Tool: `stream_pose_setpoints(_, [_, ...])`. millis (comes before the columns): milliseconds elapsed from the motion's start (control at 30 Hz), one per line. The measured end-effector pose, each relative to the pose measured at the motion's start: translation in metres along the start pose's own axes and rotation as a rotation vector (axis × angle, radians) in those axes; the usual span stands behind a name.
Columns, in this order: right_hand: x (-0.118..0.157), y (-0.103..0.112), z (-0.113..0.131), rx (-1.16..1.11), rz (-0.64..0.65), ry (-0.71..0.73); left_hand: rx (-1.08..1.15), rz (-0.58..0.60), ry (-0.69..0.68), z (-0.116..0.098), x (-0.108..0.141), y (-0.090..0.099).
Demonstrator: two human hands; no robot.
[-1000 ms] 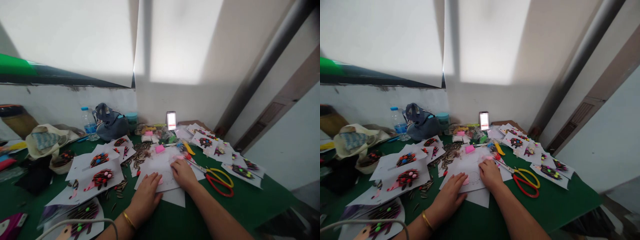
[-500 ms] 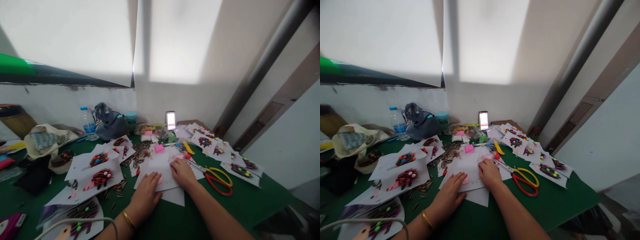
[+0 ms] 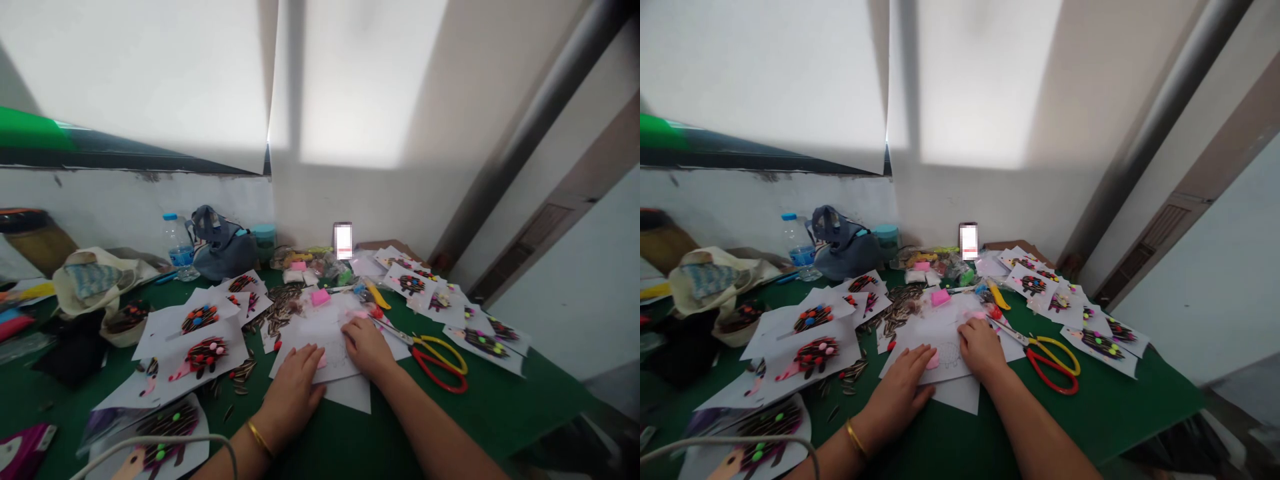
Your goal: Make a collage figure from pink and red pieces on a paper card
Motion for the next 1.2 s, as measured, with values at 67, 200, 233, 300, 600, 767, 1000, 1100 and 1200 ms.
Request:
stream_pose_setpoints(67, [-0.0001,-0.0001,0.0,-0.001,-0.004,0.003,-0.006,0.008,0.003,0.0001,-0.0001,-0.0007])
stream_pose_setpoints(200, [-0.0002,-0.0002,0.0001,0.001,-0.003,-0.008,-0.005,0.013,0.007,-0.0008,0.0003,0.0002])
stream_pose_setpoints(233, [-0.0001,-0.0001,0.0002,0.002,0.0,-0.01,-0.002,0.015,0.009,-0.0012,0.0005,0.0006])
stream_pose_setpoints(300, [0.0,0.0002,0.0006,0.004,0.004,-0.011,0.004,0.016,0.011,-0.0017,0.0007,0.0019])
stream_pose_setpoints(600, [0.0,0.001,0.0009,0.014,0.014,-0.02,0.004,0.015,0.007,-0.0016,0.0003,0.0022])
stream_pose_setpoints(767, [0.0001,0.002,0.0019,0.019,0.025,-0.021,-0.012,0.033,0.016,-0.0018,0.0009,0.0019])
stream_pose_setpoints(1000, [0.0005,0.0018,0.0013,0.004,0.017,-0.03,-0.007,0.029,0.009,-0.0016,0.0012,0.0008])
stream_pose_setpoints(1100, [0.0001,0.0008,0.001,0.008,0.029,-0.035,0.006,0.012,0.008,-0.0014,0.0009,0.0024])
stream_pose_setpoints(1200, [-0.0001,0.001,0.0015,0.011,0.022,-0.025,0.011,0.012,0.011,-0.0019,0.0007,0.004])
Point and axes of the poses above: each hand's wrist, its own x-axis away from the middle knuckle, its own y-axis out of the back of the hand, z = x × y, the point moved 6 cm from there along -x, towards the middle knuckle, and after that the axes turned 4 degrees about -x, right-handed, at the moved point
